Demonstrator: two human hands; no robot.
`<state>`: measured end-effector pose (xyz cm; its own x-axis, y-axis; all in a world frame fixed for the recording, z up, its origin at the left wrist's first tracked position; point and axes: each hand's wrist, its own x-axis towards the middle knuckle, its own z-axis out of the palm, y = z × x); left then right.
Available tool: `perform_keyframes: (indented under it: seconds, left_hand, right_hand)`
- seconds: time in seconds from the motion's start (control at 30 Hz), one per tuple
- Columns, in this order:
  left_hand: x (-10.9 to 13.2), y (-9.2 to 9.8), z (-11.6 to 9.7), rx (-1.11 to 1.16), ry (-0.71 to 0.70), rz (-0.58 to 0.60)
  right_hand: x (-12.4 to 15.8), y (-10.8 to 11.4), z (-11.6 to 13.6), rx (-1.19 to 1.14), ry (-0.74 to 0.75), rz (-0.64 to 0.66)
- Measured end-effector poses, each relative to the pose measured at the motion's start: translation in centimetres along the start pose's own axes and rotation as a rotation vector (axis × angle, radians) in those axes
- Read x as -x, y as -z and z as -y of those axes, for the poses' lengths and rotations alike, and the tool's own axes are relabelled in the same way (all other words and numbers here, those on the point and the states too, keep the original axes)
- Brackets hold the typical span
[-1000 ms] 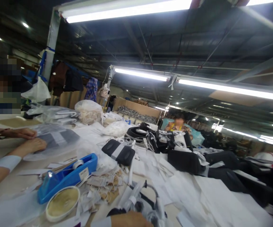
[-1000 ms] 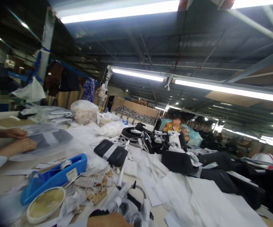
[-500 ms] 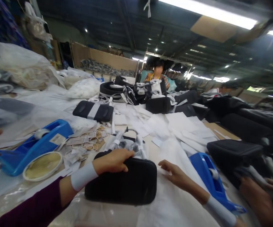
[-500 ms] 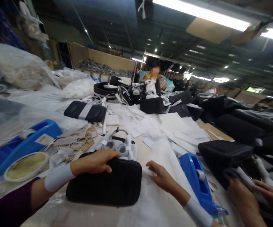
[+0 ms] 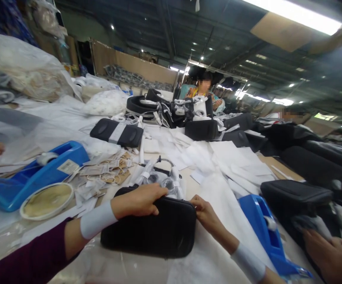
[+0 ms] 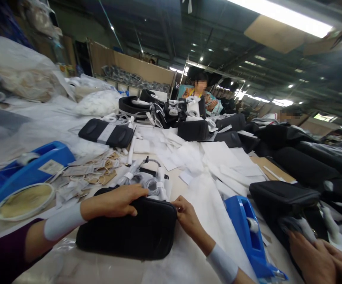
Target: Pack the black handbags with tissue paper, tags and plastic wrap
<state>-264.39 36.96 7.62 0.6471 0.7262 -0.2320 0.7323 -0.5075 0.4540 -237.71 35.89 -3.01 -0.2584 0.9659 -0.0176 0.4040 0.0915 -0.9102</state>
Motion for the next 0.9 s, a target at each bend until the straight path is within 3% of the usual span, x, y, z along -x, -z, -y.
perform_keyframes:
  seconds: [0.07,0.17,0.27,0.37,0.5,0.67,0.77,0.9]
  left_hand:
    - [0.2,-0.1,0.0,-0.021,-0.032,-0.027]
    - [0.9,-0.6,0.1,-0.183,-0.037,-0.182]
    - [1.8,-2.0,0.6,-0.336,0.137,-0.397]
    - [2.8,-3.9,1.4,-0.319,0.328,-0.532]
    - [3.8,-5.1,2.6,-0.177,0.392,-0.574]
    - [5.5,-3.9,4.8,0.197,0.237,-0.544]
    - [6.3,-3.2,5.9,0.423,0.244,-0.529]
    - [6.6,-3.4,6.5,0.555,0.269,-0.553]
  right_hand:
    - [0.0,0.0,0.3,-0.097,-0.034,0.041]
    - [0.3,0.3,0.8,-0.250,-0.083,0.088]
    - [0.7,0.2,1.2,-0.351,-0.144,0.039]
    - [1.0,-0.3,1.3,-0.443,-0.191,0.038]
    - [0.9,-1.0,1.6,-0.463,-0.175,0.030]
    - [1.1,-1.0,2.0,-0.449,-0.134,0.039]
    - [1.5,-1.0,2.2,-0.463,-0.150,0.061]
    - [2.2,-1.0,3.0,-0.472,-0.205,0.030]
